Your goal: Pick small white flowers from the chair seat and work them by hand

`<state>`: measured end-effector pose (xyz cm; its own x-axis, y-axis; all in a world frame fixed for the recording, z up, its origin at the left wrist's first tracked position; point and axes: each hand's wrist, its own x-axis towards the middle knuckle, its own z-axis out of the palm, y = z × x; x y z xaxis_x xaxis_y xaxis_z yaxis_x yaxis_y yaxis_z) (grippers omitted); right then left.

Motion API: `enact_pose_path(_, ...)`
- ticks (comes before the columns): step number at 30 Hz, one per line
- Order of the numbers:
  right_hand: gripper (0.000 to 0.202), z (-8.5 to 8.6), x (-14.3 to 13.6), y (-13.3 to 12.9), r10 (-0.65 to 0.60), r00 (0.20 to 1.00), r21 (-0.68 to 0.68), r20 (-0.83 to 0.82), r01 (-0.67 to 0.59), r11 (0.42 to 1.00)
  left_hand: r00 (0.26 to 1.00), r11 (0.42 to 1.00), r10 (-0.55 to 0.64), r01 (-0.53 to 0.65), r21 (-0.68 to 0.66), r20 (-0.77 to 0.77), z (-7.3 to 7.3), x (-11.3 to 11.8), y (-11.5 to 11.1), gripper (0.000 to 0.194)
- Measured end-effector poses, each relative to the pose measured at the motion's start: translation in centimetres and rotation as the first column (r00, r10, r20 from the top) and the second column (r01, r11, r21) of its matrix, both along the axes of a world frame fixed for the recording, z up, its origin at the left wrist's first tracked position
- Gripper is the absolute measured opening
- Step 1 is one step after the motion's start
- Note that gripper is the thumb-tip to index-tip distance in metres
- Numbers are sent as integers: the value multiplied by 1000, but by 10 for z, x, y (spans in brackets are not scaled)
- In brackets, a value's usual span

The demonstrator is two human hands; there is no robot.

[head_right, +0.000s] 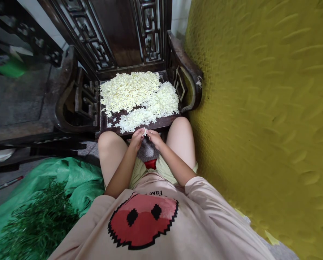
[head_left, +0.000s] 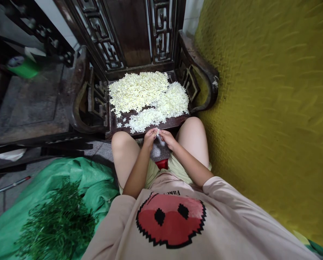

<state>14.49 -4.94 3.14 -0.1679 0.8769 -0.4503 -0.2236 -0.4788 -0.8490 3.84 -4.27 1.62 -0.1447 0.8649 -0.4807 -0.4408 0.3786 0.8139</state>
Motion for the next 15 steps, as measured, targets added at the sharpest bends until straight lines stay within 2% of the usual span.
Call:
enact_pose_path(4,42,-4,2,2,-97,995,-32,22,98,995,999,999,45,-44,-27,29,0,0,0,40)
enact_pose_path(7,43,-9,5,4,-195,976,-60,101,202,978,983,979,184,-183,-94,1,-1,-9,9,36)
enact_pose_path(11,43,-13,7,3,-196,964,-51,181,209,977,903,884,418,-430,-184,-102,-5,-36,40,33)
enact_pose_path(13,41,-14,7,2,-168,966,-52,196,181,982,867,856,476,-495,-152,-146,-6,-49,55,32)
enact_pose_path(15,40,-15,6,1,-153,967,-52,203,166,985,814,822,542,-565,-65,-209,-6,-56,62,29)
